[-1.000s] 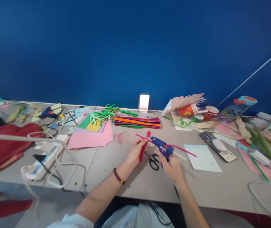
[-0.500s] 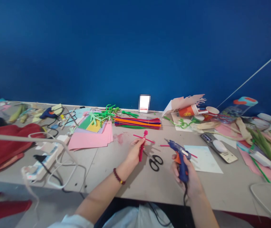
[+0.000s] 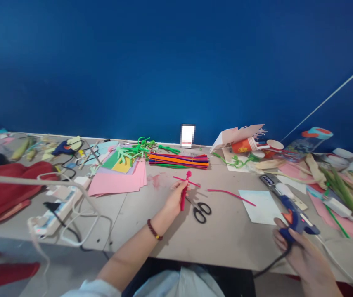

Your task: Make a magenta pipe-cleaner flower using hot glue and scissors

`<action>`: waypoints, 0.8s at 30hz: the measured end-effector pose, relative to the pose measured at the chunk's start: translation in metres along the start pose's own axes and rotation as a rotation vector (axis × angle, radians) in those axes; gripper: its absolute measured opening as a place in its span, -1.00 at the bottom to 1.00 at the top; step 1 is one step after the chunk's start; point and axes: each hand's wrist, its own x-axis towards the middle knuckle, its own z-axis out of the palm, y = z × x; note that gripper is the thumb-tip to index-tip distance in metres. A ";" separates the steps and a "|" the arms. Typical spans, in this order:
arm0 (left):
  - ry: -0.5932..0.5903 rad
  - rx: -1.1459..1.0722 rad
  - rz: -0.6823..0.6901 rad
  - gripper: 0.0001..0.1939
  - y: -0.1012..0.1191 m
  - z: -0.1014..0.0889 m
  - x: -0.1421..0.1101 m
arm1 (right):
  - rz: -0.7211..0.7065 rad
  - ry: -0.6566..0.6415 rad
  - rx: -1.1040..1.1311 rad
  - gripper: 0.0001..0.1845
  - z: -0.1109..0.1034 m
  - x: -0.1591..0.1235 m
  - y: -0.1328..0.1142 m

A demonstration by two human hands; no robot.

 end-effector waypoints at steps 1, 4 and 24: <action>0.003 -0.003 -0.001 -0.85 0.000 -0.001 0.001 | 0.063 0.030 0.007 -0.55 -0.003 0.002 -0.001; 0.012 0.003 -0.003 -0.84 -0.001 -0.002 0.002 | 0.161 0.055 0.060 -0.46 -0.007 0.006 -0.003; 0.036 0.028 -0.012 -0.85 0.000 0.000 0.001 | -0.211 0.207 -0.453 -0.44 -0.023 0.022 0.017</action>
